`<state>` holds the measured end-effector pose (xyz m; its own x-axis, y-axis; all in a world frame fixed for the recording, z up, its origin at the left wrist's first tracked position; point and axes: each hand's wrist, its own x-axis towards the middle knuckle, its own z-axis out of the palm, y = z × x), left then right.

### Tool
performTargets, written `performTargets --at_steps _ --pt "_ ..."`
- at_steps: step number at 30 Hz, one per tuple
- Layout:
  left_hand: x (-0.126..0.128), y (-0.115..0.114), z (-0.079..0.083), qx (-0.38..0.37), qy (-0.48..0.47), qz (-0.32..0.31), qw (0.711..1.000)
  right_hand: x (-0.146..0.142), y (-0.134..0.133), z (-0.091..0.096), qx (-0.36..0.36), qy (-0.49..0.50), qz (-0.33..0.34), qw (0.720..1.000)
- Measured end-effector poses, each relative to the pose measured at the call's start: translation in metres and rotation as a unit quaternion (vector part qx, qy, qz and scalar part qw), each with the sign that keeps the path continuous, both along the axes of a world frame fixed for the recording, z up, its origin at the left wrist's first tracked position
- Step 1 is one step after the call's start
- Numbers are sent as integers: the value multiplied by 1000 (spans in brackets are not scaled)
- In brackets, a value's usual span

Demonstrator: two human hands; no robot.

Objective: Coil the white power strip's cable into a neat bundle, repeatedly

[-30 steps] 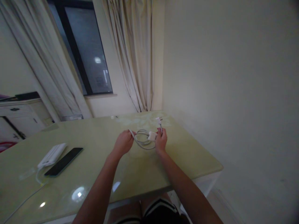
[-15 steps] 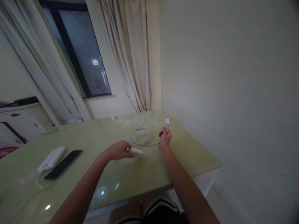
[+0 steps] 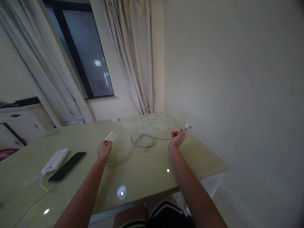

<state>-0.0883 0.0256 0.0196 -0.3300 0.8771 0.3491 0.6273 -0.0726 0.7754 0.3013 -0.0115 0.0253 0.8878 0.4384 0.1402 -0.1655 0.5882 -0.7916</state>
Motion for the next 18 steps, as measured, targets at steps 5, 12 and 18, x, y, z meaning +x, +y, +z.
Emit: performTargets --at_steps 5,12,18 --pt "20 6 -7 -40 13 -2 999 -19 -5 1 -4 -60 52 997" --pt "80 -13 -3 8 -52 -132 990 -33 6 -21 -134 -149 168 965" --pt "131 -26 -18 0 -86 -277 957 -39 13 -39 -195 -225 255 920"
